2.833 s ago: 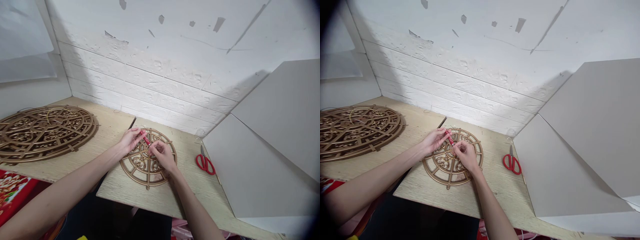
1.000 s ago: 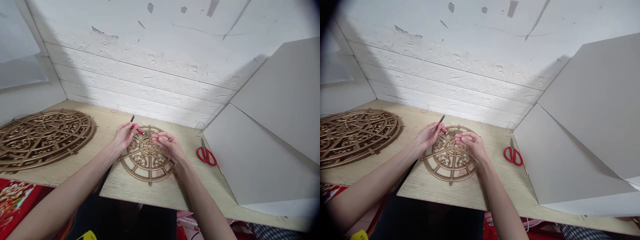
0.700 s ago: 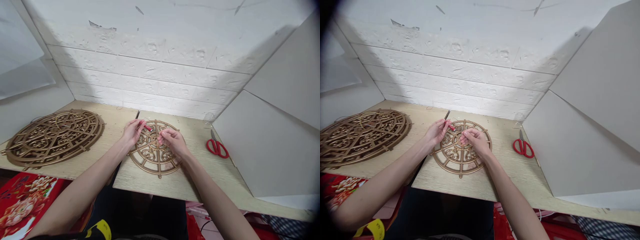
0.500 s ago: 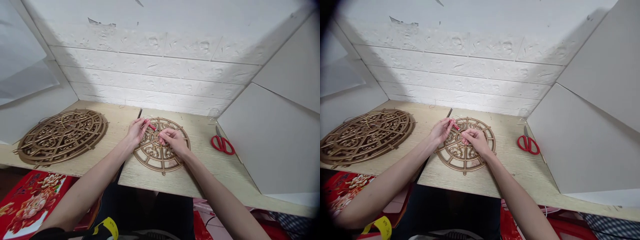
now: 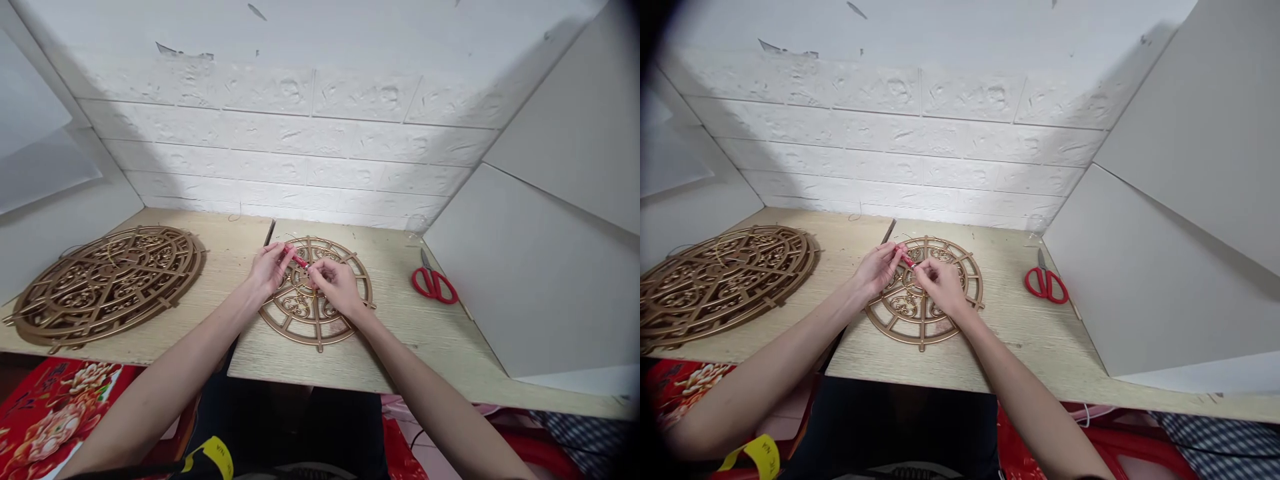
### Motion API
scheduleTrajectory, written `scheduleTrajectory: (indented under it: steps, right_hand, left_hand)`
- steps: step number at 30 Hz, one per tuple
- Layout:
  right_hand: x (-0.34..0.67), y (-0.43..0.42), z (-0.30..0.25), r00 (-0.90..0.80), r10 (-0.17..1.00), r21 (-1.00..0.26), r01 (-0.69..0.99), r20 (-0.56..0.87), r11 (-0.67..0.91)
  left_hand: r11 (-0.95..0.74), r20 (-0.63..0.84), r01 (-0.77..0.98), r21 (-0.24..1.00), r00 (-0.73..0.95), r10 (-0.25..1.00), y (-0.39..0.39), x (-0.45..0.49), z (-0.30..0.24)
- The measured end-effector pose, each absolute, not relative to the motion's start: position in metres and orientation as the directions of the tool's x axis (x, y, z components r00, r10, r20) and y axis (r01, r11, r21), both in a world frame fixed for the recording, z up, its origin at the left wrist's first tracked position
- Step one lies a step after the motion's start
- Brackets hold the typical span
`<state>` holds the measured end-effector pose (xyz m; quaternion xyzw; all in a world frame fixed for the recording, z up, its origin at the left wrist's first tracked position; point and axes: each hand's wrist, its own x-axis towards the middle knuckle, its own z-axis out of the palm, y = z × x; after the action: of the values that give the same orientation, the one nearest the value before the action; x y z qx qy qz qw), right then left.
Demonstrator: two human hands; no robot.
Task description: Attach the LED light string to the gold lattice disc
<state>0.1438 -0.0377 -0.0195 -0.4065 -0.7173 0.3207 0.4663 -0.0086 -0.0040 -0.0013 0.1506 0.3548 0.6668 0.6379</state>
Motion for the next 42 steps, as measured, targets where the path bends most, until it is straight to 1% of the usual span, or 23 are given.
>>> scheduleTrajectory:
  steps: [4, 6, 10, 13, 24, 31, 38, 42]
  right_hand:
    - [0.144, -0.04, -0.015, -0.223, 0.874, -0.796, 0.361, 0.431, 0.485]
    - [0.144, -0.041, -0.014, -0.236, 0.872, -0.788, 0.373, 0.43, 0.49]
    - [0.145, -0.041, -0.013, -0.319, 0.861, -0.789, 0.361, 0.397, 0.498]
    - [0.146, -0.04, -0.012, -0.365, 0.839, -0.775, 0.352, 0.403, 0.525]
    - [0.148, -0.041, -0.011, -0.391, 0.835, -0.786, 0.335, 0.386, 0.52]
    - [0.148, -0.04, -0.011, -0.367, 0.824, -0.771, 0.326, 0.431, 0.548]
    - [0.15, -0.038, -0.012, -0.404, 0.79, -0.679, 0.412, 0.462, 0.608]
    - [0.151, -0.039, -0.013, -0.427, 0.769, -0.639, 0.434, 0.475, 0.635]
  left_hand:
    - [0.049, -0.243, -0.743, 0.668, -0.155, 0.958, -0.004, -0.008, -0.003]
    - [0.045, -0.237, -0.738, 0.674, -0.157, 0.959, -0.004, -0.008, -0.004]
    - [0.049, -0.204, -0.716, 0.697, -0.131, 0.97, -0.004, -0.007, -0.004]
    - [0.054, -0.19, -0.695, 0.717, -0.12, 0.974, -0.006, -0.006, -0.004]
    - [0.059, -0.173, -0.681, 0.73, -0.101, 0.98, -0.007, -0.005, -0.007]
    - [0.041, -0.153, -0.667, 0.744, -0.111, 0.982, -0.006, -0.012, 0.002]
    - [0.059, -0.176, -0.667, 0.742, -0.109, 0.978, -0.004, -0.013, 0.001]
    - [0.062, -0.172, -0.678, 0.733, -0.095, 0.981, -0.004, -0.009, -0.003]
